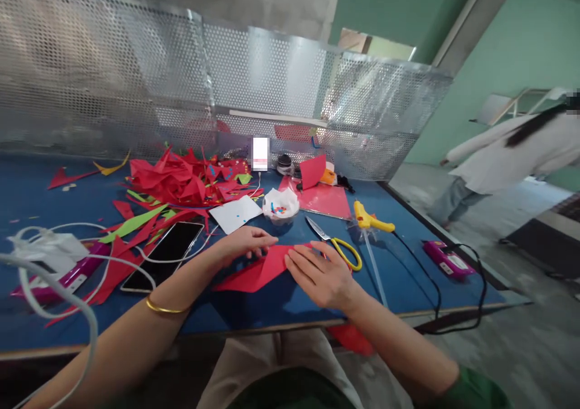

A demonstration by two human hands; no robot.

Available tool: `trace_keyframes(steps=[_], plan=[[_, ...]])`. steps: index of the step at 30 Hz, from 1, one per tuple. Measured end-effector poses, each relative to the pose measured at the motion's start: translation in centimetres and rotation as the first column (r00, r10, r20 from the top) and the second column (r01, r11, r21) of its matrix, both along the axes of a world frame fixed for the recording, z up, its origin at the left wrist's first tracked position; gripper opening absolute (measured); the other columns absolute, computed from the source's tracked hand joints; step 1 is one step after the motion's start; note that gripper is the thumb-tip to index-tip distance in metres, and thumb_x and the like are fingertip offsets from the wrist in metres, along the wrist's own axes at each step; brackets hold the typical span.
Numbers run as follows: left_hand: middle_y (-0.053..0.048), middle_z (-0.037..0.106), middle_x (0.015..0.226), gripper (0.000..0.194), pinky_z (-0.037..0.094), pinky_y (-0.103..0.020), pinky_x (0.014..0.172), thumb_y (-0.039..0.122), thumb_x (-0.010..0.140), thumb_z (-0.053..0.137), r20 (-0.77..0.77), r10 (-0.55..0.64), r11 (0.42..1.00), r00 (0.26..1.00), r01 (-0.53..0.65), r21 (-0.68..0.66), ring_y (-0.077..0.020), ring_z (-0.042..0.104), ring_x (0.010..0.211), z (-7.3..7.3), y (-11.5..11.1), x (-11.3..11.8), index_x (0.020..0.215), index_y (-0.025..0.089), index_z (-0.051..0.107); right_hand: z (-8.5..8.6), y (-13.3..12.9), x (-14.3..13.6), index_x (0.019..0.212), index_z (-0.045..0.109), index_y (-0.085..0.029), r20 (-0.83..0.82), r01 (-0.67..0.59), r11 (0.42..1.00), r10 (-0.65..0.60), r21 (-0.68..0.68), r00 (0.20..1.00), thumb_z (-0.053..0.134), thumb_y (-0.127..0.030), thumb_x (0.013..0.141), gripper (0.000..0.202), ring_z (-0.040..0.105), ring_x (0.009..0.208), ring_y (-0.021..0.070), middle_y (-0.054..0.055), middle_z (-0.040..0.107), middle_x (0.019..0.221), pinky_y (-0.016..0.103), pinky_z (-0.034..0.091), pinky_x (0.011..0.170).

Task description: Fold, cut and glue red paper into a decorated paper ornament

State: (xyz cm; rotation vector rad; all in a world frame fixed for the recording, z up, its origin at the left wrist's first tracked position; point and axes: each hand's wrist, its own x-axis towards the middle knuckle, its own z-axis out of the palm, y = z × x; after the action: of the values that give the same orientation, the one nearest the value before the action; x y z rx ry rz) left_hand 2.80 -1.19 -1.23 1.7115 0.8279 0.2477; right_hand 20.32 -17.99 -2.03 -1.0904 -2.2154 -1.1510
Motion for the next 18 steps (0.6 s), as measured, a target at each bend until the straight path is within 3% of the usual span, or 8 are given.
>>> trace_keyframes(steps=[3, 6, 11, 14, 18], plan=[[-0.006, 0.076, 0.087, 0.052, 0.051, -0.026, 0.071, 0.058, 0.069, 0.079, 0.121, 0.031, 0.977, 0.992, -0.004, -0.213, -0.0193, 0.069, 0.081, -0.1, -0.5, -0.2, 0.098, 0.015, 0.075, 1.2, 0.0, 0.8, 0.111, 0.072, -0.016, 0.07, -0.026, 0.999, 0.023, 0.044, 0.997, 0.056, -0.015, 0.095, 0.023, 0.066, 0.112, 0.0178, 0.004, 0.077, 0.114, 0.036, 0.046, 0.103], [-0.007, 0.077, 0.087, 0.046, 0.055, -0.031, 0.078, 0.058, 0.079, 0.07, 0.194, 0.059, 0.887, 0.979, 0.037, -0.459, -0.0204, 0.072, 0.081, -0.2, -0.9, -0.5, 0.094, 0.015, 0.075, 2.0, 0.1, 1.5, 0.112, 0.071, -0.022, 0.14, -0.019, 0.996, 0.007, 0.083, 0.99, 0.051, -0.016, 0.097, 0.026, 0.066, 0.115, 0.0149, -0.001, 0.076, 0.117, 0.034, 0.051, 0.101], [-0.004, 0.076, 0.076, 0.03, 0.054, -0.025, 0.063, 0.044, 0.066, 0.084, 0.212, 0.122, 0.851, 0.97, 0.008, -0.525, -0.0157, 0.069, 0.064, 0.0, -1.1, -0.9, 0.077, 0.018, 0.074, 1.9, 0.2, 2.5, 0.113, 0.071, -0.018, 0.155, -0.036, 0.999, 0.032, 0.021, 0.987, 0.051, -0.013, 0.096, 0.027, 0.067, 0.113, 0.0151, 0.002, 0.077, 0.115, 0.035, 0.051, 0.102], [-0.006, 0.078, 0.082, 0.031, 0.056, -0.026, 0.067, 0.035, 0.061, 0.089, 0.208, 0.098, 0.839, 0.973, 0.031, -0.544, -0.0172, 0.071, 0.068, 0.1, -1.2, -0.9, 0.082, 0.017, 0.076, 1.3, 0.3, 2.7, 0.117, 0.069, -0.013, 0.111, -0.08, 0.996, 0.085, -0.05, 0.99, 0.055, -0.012, 0.094, 0.027, 0.065, 0.117, 0.0166, 0.007, 0.076, 0.116, 0.036, 0.049, 0.105], [-0.009, 0.079, 0.087, 0.035, 0.058, -0.03, 0.07, 0.03, 0.06, 0.09, 0.147, 0.08, 0.828, 0.986, 0.016, -0.56, -0.0225, 0.074, 0.074, 0.0, -1.4, -0.8, 0.09, 0.015, 0.077, 0.7, 0.5, 2.8, 0.119, 0.069, -0.016, 0.105, -0.08, 0.993, 0.088, -0.083, 0.991, 0.055, -0.013, 0.095, 0.027, 0.064, 0.118, 0.0162, 0.007, 0.076, 0.117, 0.038, 0.048, 0.105]])
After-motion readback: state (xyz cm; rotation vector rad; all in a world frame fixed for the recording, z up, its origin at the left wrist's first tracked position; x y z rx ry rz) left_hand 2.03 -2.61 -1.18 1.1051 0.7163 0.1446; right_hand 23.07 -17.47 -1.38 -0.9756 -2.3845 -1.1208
